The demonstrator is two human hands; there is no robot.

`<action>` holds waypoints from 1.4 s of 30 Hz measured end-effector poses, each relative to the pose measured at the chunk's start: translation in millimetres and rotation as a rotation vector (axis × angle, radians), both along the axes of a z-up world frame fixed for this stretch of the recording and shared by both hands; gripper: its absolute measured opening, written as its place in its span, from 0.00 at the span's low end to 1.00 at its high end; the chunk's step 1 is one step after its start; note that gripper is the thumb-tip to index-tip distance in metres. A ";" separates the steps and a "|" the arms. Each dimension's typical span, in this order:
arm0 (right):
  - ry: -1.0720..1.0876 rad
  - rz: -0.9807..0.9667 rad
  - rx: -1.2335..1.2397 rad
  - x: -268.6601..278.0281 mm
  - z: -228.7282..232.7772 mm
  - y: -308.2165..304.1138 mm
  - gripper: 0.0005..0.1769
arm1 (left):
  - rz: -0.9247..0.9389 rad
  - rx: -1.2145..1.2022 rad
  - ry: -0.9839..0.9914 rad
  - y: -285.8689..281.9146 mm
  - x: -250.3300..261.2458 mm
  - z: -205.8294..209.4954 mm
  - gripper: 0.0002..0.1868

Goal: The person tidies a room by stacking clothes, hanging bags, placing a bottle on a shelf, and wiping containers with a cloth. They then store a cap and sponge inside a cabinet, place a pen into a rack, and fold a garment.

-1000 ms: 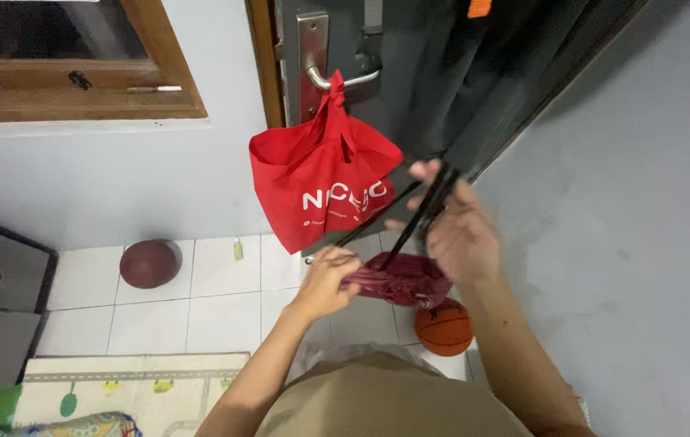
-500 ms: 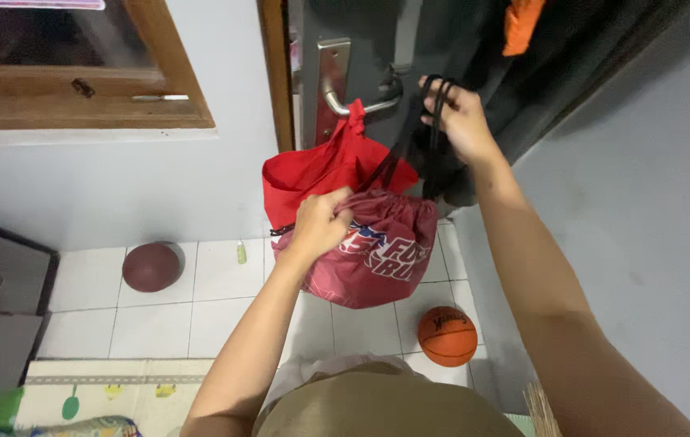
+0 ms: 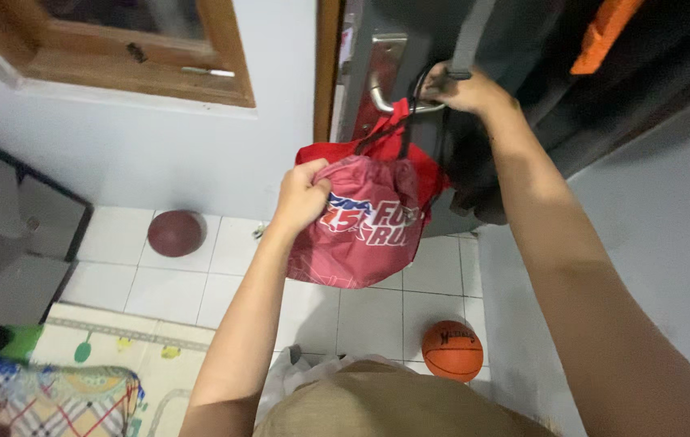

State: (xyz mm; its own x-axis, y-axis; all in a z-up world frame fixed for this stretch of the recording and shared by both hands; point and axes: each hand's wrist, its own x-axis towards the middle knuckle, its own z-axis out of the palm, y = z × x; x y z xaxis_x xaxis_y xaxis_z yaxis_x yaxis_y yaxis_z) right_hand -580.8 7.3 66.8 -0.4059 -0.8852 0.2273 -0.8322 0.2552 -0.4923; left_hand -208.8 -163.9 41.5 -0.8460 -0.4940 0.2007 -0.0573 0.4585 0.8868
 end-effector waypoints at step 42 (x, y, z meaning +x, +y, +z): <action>-0.528 0.000 -0.246 406.3 -74.1 -145.6 0.12 | 0.293 0.251 0.044 -130.1 165.6 -163.5 0.18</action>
